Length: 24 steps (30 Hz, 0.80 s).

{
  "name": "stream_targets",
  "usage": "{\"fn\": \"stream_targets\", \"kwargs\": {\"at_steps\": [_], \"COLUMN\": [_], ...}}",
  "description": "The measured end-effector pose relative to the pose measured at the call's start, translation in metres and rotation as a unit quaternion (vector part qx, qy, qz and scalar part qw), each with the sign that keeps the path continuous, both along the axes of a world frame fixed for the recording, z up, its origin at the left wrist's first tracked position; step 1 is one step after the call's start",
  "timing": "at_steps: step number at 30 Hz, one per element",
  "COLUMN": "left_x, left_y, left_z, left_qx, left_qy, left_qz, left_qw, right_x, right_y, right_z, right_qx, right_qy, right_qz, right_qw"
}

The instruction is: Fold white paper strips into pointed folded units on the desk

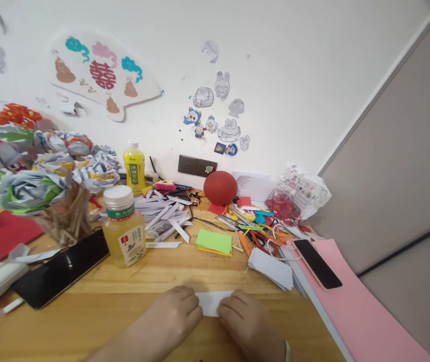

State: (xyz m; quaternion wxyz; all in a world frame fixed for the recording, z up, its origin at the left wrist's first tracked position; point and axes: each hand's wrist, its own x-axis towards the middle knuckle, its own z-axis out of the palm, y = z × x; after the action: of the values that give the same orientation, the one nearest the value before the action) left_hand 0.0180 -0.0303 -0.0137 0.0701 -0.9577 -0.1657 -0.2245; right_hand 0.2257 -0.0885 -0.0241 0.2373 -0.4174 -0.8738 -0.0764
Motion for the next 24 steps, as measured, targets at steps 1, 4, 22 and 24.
{"fn": "stream_targets", "kwargs": {"at_steps": [1, 4, 22, 24], "left_x": [-0.001, 0.001, 0.025, 0.025], "left_y": [0.001, -0.008, -0.044, -0.044], "left_z": [0.003, 0.007, -0.037, -0.035], "left_qx": [-0.005, -0.006, -0.015, -0.03], "left_qy": [0.008, 0.023, 0.071, 0.077], "left_qz": [0.008, 0.021, 0.096, 0.099], "left_qw": [1.0, 0.999, 0.993, 0.992], "right_x": [0.003, 0.007, 0.0, 0.0], "right_y": [-0.001, 0.0, 0.015, 0.017], "right_z": [0.003, 0.011, 0.015, 0.015], "right_qx": [-0.023, -0.083, -0.242, -0.24], "right_qy": [0.009, 0.039, 0.121, 0.116], "right_qz": [-0.011, -0.03, -0.128, -0.128], "right_qw": [1.0, 0.995, 0.954, 0.955]}}
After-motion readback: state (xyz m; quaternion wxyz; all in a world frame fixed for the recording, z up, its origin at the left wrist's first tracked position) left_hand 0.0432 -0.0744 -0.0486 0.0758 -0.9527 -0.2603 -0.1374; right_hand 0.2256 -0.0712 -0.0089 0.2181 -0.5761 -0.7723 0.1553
